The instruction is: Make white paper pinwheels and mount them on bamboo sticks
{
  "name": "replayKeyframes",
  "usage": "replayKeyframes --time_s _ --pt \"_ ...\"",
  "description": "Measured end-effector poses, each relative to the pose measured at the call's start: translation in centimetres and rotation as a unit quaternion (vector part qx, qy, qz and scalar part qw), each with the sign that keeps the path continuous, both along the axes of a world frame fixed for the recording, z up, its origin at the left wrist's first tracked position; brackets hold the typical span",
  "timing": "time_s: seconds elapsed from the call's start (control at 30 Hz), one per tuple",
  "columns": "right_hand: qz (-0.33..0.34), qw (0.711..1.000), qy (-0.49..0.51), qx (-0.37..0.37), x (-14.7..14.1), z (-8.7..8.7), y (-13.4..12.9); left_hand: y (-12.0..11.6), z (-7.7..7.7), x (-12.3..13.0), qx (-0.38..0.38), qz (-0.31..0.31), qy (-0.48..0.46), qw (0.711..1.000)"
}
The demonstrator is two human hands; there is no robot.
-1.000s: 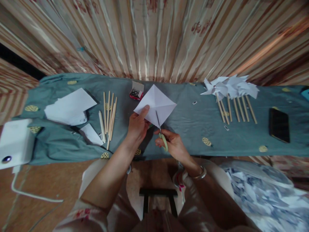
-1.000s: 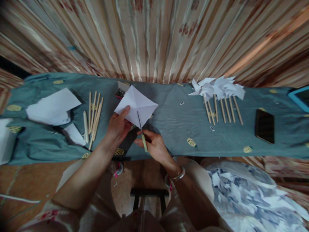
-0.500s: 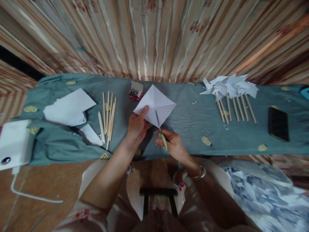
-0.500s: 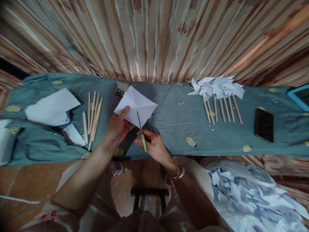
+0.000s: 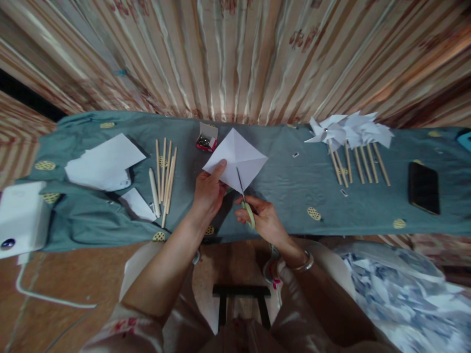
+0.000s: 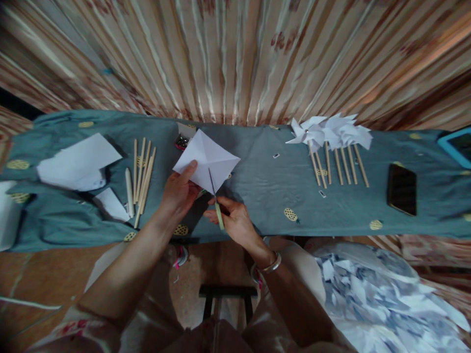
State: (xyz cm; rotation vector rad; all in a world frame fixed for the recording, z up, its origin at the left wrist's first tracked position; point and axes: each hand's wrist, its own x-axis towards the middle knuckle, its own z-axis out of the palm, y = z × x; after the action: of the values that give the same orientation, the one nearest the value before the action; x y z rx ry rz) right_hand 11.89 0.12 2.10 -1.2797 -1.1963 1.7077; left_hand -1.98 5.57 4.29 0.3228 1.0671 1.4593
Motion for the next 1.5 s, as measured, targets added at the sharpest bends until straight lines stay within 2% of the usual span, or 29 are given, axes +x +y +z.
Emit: replayKeyframes --time_s 0.33,0.57,0.73,0.83,0.97,1.07,1.17,1.33,1.4,1.5 --pt "0.013 1.000 0.011 0.004 0.3 -0.6 -0.3 0.0 0.2 0.0 0.003 0.001 -0.025 1.000" --pt "0.080 0.996 -0.022 0.020 1.6 0.8 -1.2 0.7 0.5 -0.8 0.041 0.039 -0.039 0.998" --pt "0.093 0.994 -0.037 0.032 2.7 1.4 -1.4 0.9 0.6 -1.9 0.047 0.021 -0.019 0.998" --pt "0.048 0.997 -0.044 0.051 3.8 1.3 -0.8 0.7 0.4 -2.0 0.056 0.006 -0.006 0.998" --pt "-0.126 0.986 -0.043 0.102 5.6 1.5 0.9 0.1 0.0 -1.1 0.048 -0.036 0.008 0.998" --pt "-0.190 0.974 -0.035 0.122 6.7 1.9 2.1 -0.7 -0.3 0.1 0.040 -0.082 0.036 0.995" --pt "-0.193 0.971 -0.039 0.134 7.1 2.3 2.7 -1.5 -0.6 0.9 0.048 -0.135 0.077 0.987" --pt "-0.140 0.984 -0.024 0.105 6.8 2.4 2.8 -2.1 -1.2 1.4 0.042 -0.202 0.132 0.969" --pt "-0.142 0.985 -0.019 0.096 6.5 2.3 2.8 -2.0 -1.3 1.4 0.038 -0.207 0.123 0.970" --pt "-0.188 0.976 -0.016 0.108 6.2 2.2 3.1 -1.8 -0.9 1.4 0.035 -0.220 0.055 0.973"
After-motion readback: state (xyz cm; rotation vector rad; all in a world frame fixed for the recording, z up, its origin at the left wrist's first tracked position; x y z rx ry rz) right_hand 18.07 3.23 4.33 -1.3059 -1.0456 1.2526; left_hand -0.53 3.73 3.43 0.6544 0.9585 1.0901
